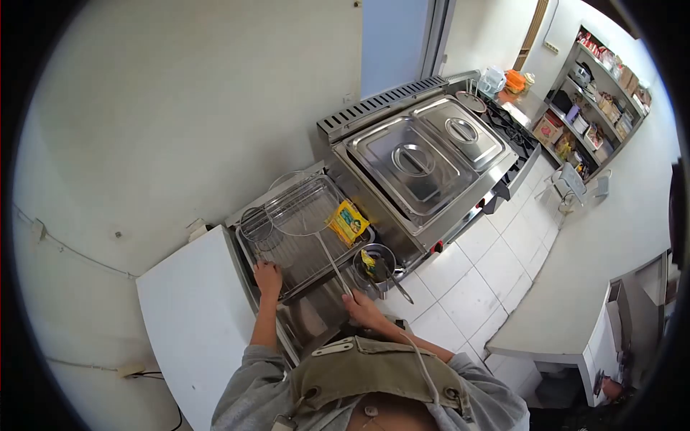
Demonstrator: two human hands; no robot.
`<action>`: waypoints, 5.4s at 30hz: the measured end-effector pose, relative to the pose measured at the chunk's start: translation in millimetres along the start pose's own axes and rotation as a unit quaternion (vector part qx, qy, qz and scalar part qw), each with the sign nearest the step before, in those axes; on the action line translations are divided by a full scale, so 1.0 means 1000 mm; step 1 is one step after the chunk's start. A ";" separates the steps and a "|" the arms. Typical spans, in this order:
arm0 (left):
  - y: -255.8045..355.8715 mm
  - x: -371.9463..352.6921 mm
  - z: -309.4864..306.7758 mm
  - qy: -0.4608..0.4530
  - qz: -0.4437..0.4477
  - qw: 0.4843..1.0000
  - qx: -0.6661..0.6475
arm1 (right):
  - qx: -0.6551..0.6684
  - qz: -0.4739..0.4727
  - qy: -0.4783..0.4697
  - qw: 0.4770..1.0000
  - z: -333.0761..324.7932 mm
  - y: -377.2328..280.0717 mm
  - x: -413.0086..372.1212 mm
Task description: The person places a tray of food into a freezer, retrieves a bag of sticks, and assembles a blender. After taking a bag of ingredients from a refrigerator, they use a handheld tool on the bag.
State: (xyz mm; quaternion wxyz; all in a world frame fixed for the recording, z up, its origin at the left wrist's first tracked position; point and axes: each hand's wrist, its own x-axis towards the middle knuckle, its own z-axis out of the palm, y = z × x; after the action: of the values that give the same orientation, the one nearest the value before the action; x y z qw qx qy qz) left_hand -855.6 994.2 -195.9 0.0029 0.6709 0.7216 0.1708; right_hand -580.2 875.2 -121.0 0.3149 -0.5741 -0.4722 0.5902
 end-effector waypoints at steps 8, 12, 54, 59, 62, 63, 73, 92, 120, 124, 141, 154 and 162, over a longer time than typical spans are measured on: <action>-0.013 0.005 -0.049 0.087 -0.170 0.869 -0.457 | 0.025 0.056 -0.013 0.998 0.009 -0.029 0.004; -0.020 -0.003 -0.081 0.127 -0.238 0.765 -0.585 | 0.091 0.068 -0.032 0.993 0.029 -0.048 0.011; 0.012 -0.043 -0.157 0.065 -0.197 0.831 -0.517 | 0.457 0.281 -0.090 0.839 0.101 -0.049 0.121; 0.052 -0.020 -0.154 -0.030 -0.161 0.898 -0.408 | 0.728 0.052 -0.162 0.664 -0.039 -0.161 0.039; 0.066 -0.012 -0.134 -0.022 -0.107 0.911 -0.397 | 0.726 -0.220 -0.179 0.626 -0.127 -0.216 -0.037; 0.072 -0.007 -0.138 -0.055 -0.114 0.918 -0.377 | 0.678 -0.373 -0.160 0.613 -0.159 -0.216 -0.065; 0.074 0.038 -0.063 -0.074 -0.099 0.868 -0.482 | 0.046 -0.741 -0.313 0.593 -0.189 -0.223 -0.292; 0.084 0.049 -0.019 0.021 0.078 0.992 -0.101 | 0.144 -0.766 -0.209 0.591 -0.212 -0.174 -0.296; 0.388 0.056 -0.142 -0.002 0.231 0.909 -0.347 | -0.220 0.158 0.542 0.796 -0.368 -0.106 -0.311; 0.442 0.053 -0.134 -0.017 0.215 0.918 -0.331 | -0.180 0.149 0.546 0.805 -0.402 -0.082 -0.351; 0.446 0.182 -0.068 -0.033 0.286 0.957 0.017 | -0.162 0.164 0.548 0.804 -0.473 -0.007 -0.392; 0.434 0.210 -0.070 -0.031 0.502 0.864 0.026 | -0.130 0.181 0.573 0.789 -0.460 -0.001 -0.376; 0.437 0.221 -0.081 -0.071 0.552 0.831 0.011 | -0.126 0.211 0.556 0.794 -0.439 0.015 -0.355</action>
State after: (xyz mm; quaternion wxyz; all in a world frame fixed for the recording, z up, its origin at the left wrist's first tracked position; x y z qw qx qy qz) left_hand -473.6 1206.7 39.8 -0.0479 0.9679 0.2308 0.0875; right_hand -98.6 631.6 46.8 0.3152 -0.9234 -0.1532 0.1566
